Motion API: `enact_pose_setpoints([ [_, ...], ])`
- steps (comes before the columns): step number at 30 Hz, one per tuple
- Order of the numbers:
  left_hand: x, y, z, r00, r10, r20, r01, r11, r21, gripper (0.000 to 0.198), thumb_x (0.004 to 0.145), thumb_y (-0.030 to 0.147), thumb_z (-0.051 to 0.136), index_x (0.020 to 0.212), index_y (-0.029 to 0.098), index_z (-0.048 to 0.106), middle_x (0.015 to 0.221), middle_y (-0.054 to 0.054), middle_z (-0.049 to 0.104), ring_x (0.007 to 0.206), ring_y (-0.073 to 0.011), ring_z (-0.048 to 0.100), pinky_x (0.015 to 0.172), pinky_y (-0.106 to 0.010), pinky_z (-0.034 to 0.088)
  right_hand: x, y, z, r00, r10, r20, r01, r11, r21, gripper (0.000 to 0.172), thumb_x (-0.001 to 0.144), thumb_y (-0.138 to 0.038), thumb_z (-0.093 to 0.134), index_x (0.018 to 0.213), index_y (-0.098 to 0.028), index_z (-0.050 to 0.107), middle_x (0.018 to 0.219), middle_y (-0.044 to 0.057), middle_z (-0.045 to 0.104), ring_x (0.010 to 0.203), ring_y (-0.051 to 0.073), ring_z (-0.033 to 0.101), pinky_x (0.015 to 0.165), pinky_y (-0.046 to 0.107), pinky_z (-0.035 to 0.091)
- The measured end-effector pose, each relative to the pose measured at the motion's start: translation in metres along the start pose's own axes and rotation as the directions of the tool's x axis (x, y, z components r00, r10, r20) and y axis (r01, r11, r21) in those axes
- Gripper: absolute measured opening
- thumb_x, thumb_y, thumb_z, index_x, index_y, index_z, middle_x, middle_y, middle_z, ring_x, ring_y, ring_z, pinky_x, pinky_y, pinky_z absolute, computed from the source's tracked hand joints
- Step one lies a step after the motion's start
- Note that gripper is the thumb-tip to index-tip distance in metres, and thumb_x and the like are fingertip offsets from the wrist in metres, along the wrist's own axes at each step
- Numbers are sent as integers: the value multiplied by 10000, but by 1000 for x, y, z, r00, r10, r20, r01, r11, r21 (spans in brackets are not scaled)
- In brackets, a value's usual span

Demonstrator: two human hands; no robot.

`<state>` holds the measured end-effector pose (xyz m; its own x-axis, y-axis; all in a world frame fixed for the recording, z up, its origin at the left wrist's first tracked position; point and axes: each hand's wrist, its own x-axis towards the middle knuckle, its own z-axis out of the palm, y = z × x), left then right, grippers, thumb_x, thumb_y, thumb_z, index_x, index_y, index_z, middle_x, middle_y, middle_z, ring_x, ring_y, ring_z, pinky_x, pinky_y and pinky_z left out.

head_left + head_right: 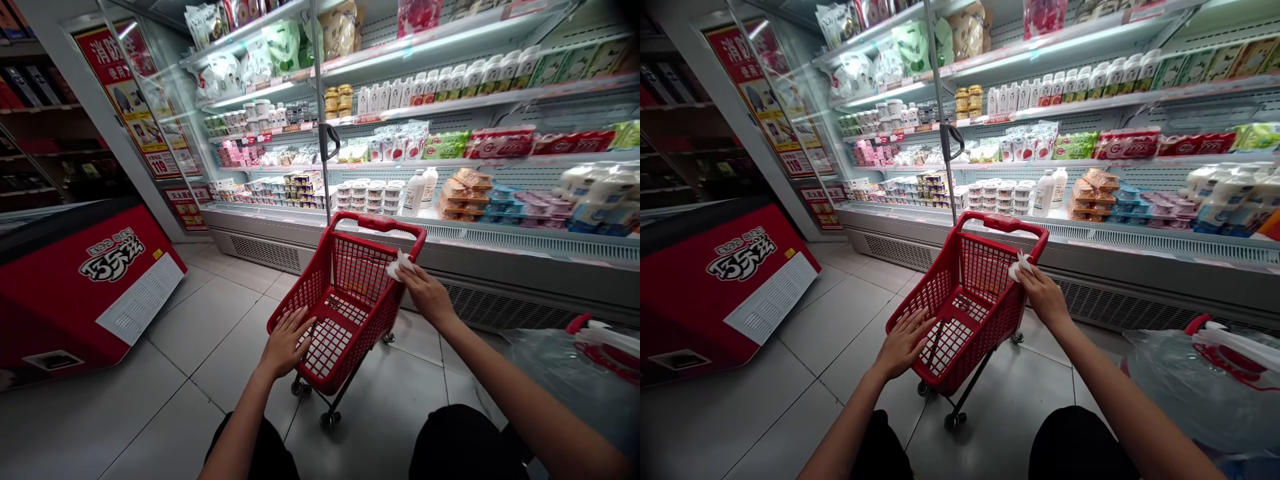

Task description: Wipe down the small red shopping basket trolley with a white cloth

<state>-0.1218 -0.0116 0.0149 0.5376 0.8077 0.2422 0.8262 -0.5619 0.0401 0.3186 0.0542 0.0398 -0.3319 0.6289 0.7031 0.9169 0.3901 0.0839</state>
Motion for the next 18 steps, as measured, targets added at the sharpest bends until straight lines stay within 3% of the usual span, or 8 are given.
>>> enact_pose_setpoints([
  [3, 1, 2, -1, 1000, 11, -6, -11, 1000, -1, 532, 1086, 428, 358, 1611, 417, 270, 1697, 51, 280, 1550, -224, 305, 1288, -491, 236, -14, -11, 7, 999, -31, 40, 31, 999, 15, 621, 976, -50, 374, 1572, -220, 420, 1504, 71, 582, 1448, 271, 465, 1122, 468, 502],
  [8, 3, 3, -1, 999, 16, -27, -16, 1000, -8, 494, 1080, 423, 382, 1574, 423, 370, 1688, 51, 303, 1540, -221, 327, 1283, -492, 252, -42, -91, 11, 979, -178, 97, 158, 971, 182, 731, 914, 24, 406, 1589, -258, 396, 1487, 50, 596, 1411, 269, 513, 1138, 496, 497],
  [12, 1, 0, -2, 999, 32, -44, -33, 999, -4, 487, 1078, 429, 396, 1565, 426, 388, 1683, 61, 314, 1535, -213, 338, 1290, -474, 238, -55, -139, 3, 931, -343, 126, 295, 909, 296, 776, 907, 41, 409, 1612, -276, 336, 1589, 30, 479, 1426, 240, 497, 1183, 482, 462],
  [15, -3, -1, -6, 999, 42, -23, -42, 999, -11, 516, 1086, 438, 376, 1597, 427, 305, 1687, 65, 300, 1546, -201, 314, 1295, -465, 222, -49, -125, -1, 886, -444, 132, 380, 859, 342, 791, 917, 50, 393, 1616, -310, 310, 1614, 15, 443, 1436, 213, 483, 1206, 471, 432],
  [18, -6, -5, -13, 999, 42, 32, -41, 999, -27, 527, 1099, 447, 329, 1616, 425, 234, 1702, 66, 255, 1563, -182, 269, 1301, -465, 197, -32, -73, 4, 918, -384, 95, 339, 888, 311, 809, 907, 73, 352, 1612, -321, 315, 1556, 10, 526, 1426, 202, 497, 1202, 491, 430],
])
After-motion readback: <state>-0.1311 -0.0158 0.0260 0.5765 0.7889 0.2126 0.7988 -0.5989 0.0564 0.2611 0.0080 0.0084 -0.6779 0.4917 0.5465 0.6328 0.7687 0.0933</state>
